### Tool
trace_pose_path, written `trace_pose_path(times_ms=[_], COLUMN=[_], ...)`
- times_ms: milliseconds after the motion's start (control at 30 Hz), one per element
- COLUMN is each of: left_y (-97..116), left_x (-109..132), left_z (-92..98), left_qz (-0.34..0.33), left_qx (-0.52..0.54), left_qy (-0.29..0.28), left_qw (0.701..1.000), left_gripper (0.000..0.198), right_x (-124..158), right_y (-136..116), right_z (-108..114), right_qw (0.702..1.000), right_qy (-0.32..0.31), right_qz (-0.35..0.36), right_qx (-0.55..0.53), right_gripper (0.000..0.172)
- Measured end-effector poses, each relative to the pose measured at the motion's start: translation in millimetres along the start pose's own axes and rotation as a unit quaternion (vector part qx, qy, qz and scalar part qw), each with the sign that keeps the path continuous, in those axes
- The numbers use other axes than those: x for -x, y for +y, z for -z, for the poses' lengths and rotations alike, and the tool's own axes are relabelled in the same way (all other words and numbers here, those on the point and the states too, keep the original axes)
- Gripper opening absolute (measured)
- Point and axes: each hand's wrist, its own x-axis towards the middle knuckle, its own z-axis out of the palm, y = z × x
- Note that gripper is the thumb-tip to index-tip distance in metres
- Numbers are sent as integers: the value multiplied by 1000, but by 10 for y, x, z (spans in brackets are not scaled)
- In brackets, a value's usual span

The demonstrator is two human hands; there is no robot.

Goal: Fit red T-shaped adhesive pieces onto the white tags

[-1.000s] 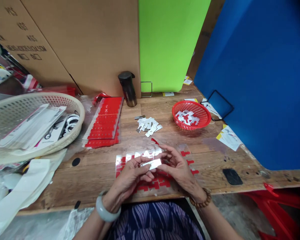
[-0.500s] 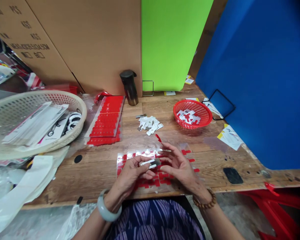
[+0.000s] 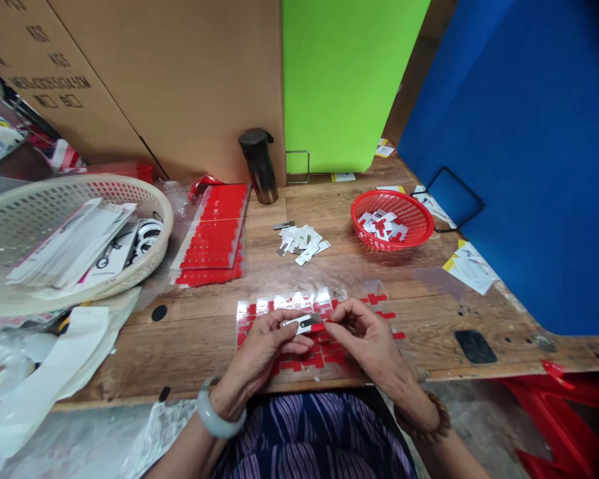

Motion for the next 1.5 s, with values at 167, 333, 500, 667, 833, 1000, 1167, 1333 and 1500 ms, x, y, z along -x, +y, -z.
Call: trace_pose_path(times_ms=[167,333,500,667,833,1000,1167,1333,1500], left_y=[1,-10,-18,-36,-37,-47,-46,-43,-60], left_x=[57,69,54,35,38,39,39,30,8], left_z=[-18,-51,-81,-83,-87,-80,-87,-92,-68], left_qz=[5,5,-4,-6,-5,-5,-1,-4,-5], left_qx=[8,-7,-27,-37,-40,-46,-47,-47,-42], left_qy=[-16,-13,-9,-18,-20,-24,-20,-23,-27], left_qw=[1000,1000,1000,999,999,999,999,999,999], left_gripper=[28,28,29,29,31,30,29,29,32], right_x=[13,28,43,50,50,53,59,55,58], right_y=[-32,-47,-34,-13,-11,-33,-51,-50,-22], right_z=[-39,-54,-56,-52,-56,-55,-60,-72,-74], right_qw=[1000,999,999,997,997,996,995,995,994], right_qy=[6,6,-7,-10,0,2,3,6,13], right_qz=[3,-7,-8,9,10,4,-1,2,8], right_qx=[24,32,48,73,80,88,98,104,106], right_gripper=[13,12,9,6,6,6,5,5,5])
